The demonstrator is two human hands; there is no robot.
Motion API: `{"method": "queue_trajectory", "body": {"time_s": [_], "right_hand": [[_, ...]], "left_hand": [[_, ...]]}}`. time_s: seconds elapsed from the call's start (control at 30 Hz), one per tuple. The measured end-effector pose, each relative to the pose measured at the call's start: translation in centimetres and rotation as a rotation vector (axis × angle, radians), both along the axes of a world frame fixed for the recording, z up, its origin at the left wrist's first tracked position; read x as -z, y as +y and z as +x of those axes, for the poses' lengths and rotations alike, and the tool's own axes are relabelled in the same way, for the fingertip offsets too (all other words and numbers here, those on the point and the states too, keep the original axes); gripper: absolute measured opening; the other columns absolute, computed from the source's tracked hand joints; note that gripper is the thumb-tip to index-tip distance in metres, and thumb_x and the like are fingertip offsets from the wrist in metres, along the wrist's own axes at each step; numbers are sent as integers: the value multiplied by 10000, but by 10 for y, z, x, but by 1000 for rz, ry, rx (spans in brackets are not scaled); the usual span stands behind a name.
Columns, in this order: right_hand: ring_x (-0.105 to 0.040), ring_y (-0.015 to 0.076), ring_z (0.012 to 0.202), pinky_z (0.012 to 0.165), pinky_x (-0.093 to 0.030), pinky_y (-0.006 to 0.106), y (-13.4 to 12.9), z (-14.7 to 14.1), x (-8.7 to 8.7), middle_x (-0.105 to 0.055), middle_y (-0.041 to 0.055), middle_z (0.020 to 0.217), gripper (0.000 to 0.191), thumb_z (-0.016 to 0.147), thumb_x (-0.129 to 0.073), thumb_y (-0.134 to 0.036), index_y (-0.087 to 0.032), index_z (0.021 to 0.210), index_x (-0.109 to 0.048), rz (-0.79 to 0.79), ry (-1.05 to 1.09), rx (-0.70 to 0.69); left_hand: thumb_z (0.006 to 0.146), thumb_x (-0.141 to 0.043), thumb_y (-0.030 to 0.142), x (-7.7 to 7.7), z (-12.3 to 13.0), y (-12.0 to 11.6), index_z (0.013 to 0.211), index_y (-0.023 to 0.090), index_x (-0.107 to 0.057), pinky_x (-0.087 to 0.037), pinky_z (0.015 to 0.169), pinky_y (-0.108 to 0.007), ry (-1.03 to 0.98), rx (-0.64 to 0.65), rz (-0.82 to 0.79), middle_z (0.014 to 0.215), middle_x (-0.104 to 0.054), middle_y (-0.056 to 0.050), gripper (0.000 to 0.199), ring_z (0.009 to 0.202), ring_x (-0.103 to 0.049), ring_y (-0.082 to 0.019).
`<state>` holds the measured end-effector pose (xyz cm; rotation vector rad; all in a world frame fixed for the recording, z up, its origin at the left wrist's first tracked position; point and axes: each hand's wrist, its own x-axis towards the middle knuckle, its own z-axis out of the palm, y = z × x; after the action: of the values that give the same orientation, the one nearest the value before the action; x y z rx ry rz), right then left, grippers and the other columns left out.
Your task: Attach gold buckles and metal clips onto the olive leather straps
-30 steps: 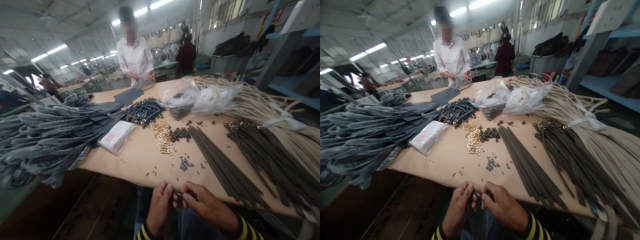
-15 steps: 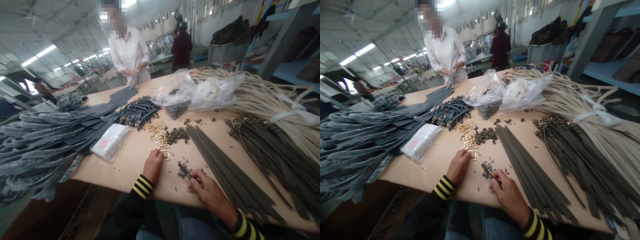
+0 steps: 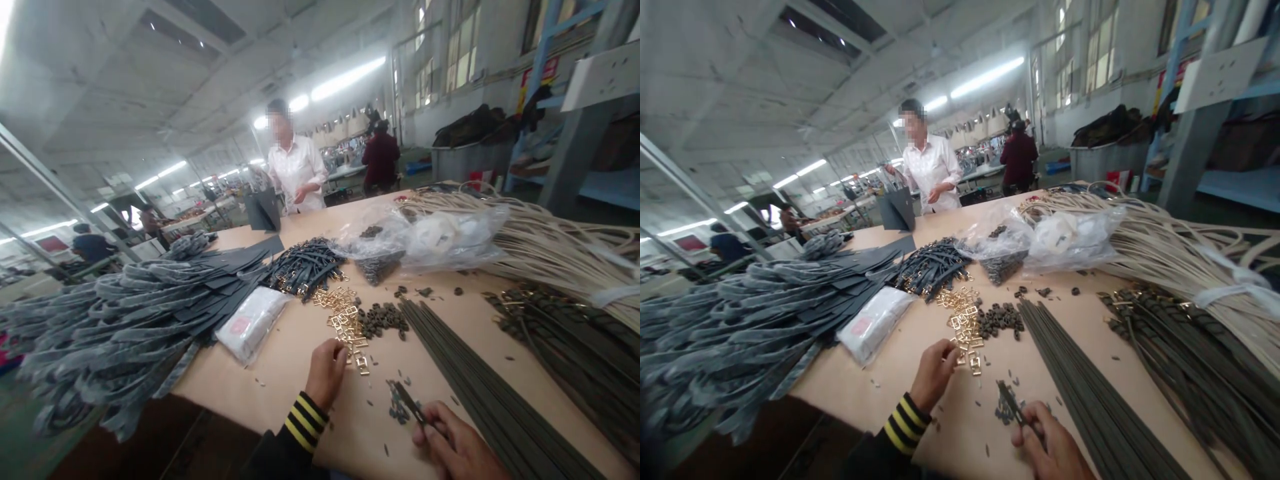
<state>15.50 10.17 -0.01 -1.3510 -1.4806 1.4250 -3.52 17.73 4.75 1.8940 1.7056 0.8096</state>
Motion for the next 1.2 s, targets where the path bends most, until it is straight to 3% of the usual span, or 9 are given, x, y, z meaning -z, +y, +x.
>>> {"method": "queue_trajectory", "body": {"time_s": [0.17,0.33,0.57,0.77,0.93,1.2], "right_hand": [[-355,79,462,422,-275,199,-14,0,-28,-462,-22,618,195,795,-339,-333,-165,757,-431,-8,36,-70],[-345,73,451,433,-286,197,-33,-13,-28,-451,-40,598,207,816,-365,-353,-159,838,-434,-76,131,-123],[-458,119,603,556,-366,231,-46,-22,-31,-508,2,648,224,769,-470,-356,-135,760,-507,2,14,-182],[-423,113,552,529,-345,235,-49,-23,-35,-467,-16,585,173,761,-448,-299,-142,697,-482,64,-106,-191],[-456,113,573,550,-365,227,-56,-23,-31,-513,-13,616,114,764,-454,-252,-147,745,-493,82,-61,-204],[-477,117,606,570,-371,220,-61,-25,-28,-523,-11,641,109,750,-499,-248,-146,754,-536,103,-11,-196]], "left_hand": [[668,-592,299,-16,18,-65,659,87,-555,-392,448,-158,-827,-81,-523,647,-555,-27,216,519,-470,-62],[569,-705,291,-7,22,-112,627,81,-565,-441,448,-139,-1122,-184,-712,556,-542,6,259,474,-474,-40],[553,-722,294,3,24,-134,628,77,-576,-473,446,-137,-1180,-191,-715,547,-540,4,272,486,-488,-45],[646,-642,375,5,22,-146,711,79,-596,-488,445,-161,-1240,-110,-732,658,-572,-30,306,503,-491,-50],[621,-682,299,4,20,-155,703,96,-561,-476,495,-141,-1248,-114,-738,629,-551,-2,250,547,-508,-49],[574,-714,252,8,25,-163,751,107,-499,-464,520,-180,-1183,-110,-581,681,-541,17,314,571,-534,-65]]}}
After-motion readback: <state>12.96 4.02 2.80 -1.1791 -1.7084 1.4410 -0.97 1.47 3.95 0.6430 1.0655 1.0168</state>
